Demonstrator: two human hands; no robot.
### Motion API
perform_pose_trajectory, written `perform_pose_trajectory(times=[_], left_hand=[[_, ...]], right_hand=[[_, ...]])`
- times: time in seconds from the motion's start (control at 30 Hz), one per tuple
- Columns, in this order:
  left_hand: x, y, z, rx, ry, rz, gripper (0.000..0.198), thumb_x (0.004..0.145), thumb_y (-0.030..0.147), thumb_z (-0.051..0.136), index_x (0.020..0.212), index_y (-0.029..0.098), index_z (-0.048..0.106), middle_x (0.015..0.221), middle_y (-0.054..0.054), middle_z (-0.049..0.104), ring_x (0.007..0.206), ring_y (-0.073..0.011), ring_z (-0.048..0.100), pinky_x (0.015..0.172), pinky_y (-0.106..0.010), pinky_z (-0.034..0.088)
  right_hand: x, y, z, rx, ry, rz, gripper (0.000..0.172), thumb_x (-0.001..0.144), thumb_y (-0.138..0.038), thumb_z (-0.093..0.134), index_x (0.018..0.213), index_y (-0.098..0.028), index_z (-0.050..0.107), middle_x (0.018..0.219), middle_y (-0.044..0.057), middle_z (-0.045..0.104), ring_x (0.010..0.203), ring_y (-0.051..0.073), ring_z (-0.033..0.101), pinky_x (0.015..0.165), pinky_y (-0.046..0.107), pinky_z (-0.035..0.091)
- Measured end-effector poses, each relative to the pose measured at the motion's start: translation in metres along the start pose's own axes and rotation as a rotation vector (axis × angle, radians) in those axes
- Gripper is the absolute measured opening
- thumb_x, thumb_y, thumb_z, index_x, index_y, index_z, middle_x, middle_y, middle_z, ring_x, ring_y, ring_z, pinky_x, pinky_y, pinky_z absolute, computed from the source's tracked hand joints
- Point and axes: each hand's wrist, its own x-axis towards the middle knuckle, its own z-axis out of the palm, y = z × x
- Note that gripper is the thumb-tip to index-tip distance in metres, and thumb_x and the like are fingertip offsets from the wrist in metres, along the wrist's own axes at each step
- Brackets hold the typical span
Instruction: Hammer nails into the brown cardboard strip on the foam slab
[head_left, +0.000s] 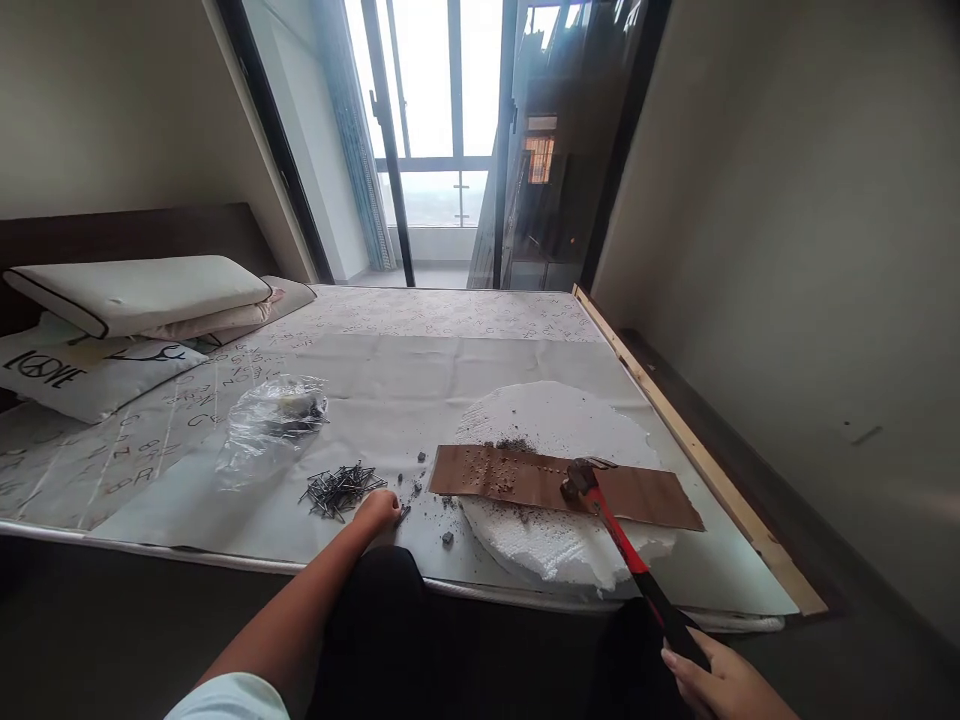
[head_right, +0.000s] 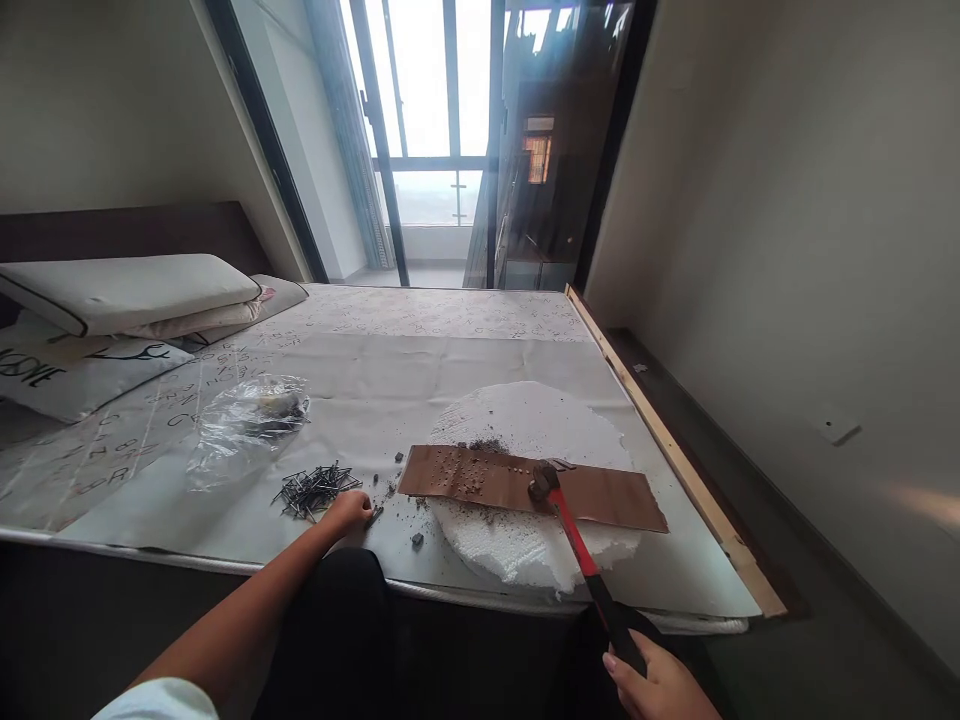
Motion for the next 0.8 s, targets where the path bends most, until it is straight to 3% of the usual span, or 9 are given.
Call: perform_pose_trajectory(times=[0.13, 0.3, 0.43, 0.53, 0.6, 0.67, 0.8], left_hand=[[-0.001, 0.005, 0.001, -0.007, 0.000, -0.016, 0.006, 0.062, 0.020, 0.060, 0.059, 0.016, 0.064, 0.072, -0.006, 0.067, 0.074, -0.0179, 0.060, 0.062, -0.022, 0.038], [-0.002, 0.008, -0.008, -0.034, 0.046, -0.048, 0.006, 0.059, 0.019, 0.058, 0.055, 0.016, 0.058, 0.066, -0.007, 0.065, 0.069, -0.0190, 0.060, 0.058, -0.022, 0.038], [-0.013, 0.004, -0.035, -0.099, 0.125, -0.045, 0.007, 0.063, 0.020, 0.052, 0.062, 0.016, 0.058, 0.065, -0.005, 0.065, 0.064, -0.0170, 0.060, 0.055, -0.022, 0.039], [-0.030, 0.014, -0.064, -0.435, 0.154, 0.023, 0.020, 0.067, 0.030, 0.051, 0.078, 0.017, 0.061, 0.054, 0.001, 0.061, 0.048, -0.0143, 0.056, 0.048, -0.022, 0.040], [-0.044, 0.036, -0.081, -0.626, 0.167, 0.130, 0.034, 0.068, 0.039, 0.053, 0.092, 0.016, 0.062, 0.057, 0.001, 0.063, 0.049, -0.0146, 0.057, 0.048, -0.023, 0.043], [-0.054, 0.071, -0.093, -0.737, 0.172, 0.240, 0.038, 0.068, 0.042, 0.056, 0.095, 0.017, 0.064, 0.060, 0.000, 0.065, 0.051, -0.0147, 0.058, 0.052, -0.025, 0.045], [-0.055, 0.166, -0.090, -0.794, 0.205, 0.452, 0.020, 0.069, 0.034, 0.058, 0.073, 0.017, 0.069, 0.066, -0.003, 0.068, 0.059, -0.0153, 0.060, 0.057, -0.025, 0.046]], right_hand=[[0.003, 0.004, 0.000, 0.013, -0.047, 0.051, 0.038, 0.071, -0.055, 0.054, 0.080, -0.018, 0.055, 0.043, -0.009, 0.036, 0.033, 0.007, 0.033, 0.036, 0.020, 0.031], [0.001, -0.001, 0.003, 0.063, -0.038, 0.021, 0.036, 0.072, -0.054, 0.054, 0.077, -0.018, 0.052, 0.046, -0.009, 0.035, 0.033, 0.006, 0.030, 0.036, 0.019, 0.029], [-0.007, -0.007, -0.002, 0.076, 0.009, -0.038, 0.036, 0.071, -0.054, 0.057, 0.071, -0.019, 0.051, 0.049, -0.007, 0.037, 0.039, 0.007, 0.036, 0.040, 0.019, 0.031], [-0.015, -0.013, -0.012, 0.072, 0.031, -0.084, 0.035, 0.073, -0.053, 0.057, 0.070, -0.019, 0.051, 0.053, -0.006, 0.040, 0.045, 0.008, 0.040, 0.044, 0.019, 0.034], [-0.021, -0.019, -0.018, 0.099, 0.029, -0.090, 0.034, 0.075, -0.052, 0.055, 0.071, -0.018, 0.051, 0.054, -0.006, 0.040, 0.047, 0.008, 0.040, 0.046, 0.019, 0.034], [-0.023, -0.024, -0.023, 0.141, 0.005, -0.033, 0.033, 0.077, -0.051, 0.053, 0.076, -0.018, 0.051, 0.054, -0.007, 0.037, 0.045, 0.007, 0.035, 0.043, 0.019, 0.030], [-0.020, -0.027, -0.026, 0.204, -0.016, 0.018, 0.035, 0.077, -0.052, 0.051, 0.083, -0.018, 0.049, 0.051, -0.010, 0.030, 0.040, 0.005, 0.023, 0.038, 0.018, 0.021]])
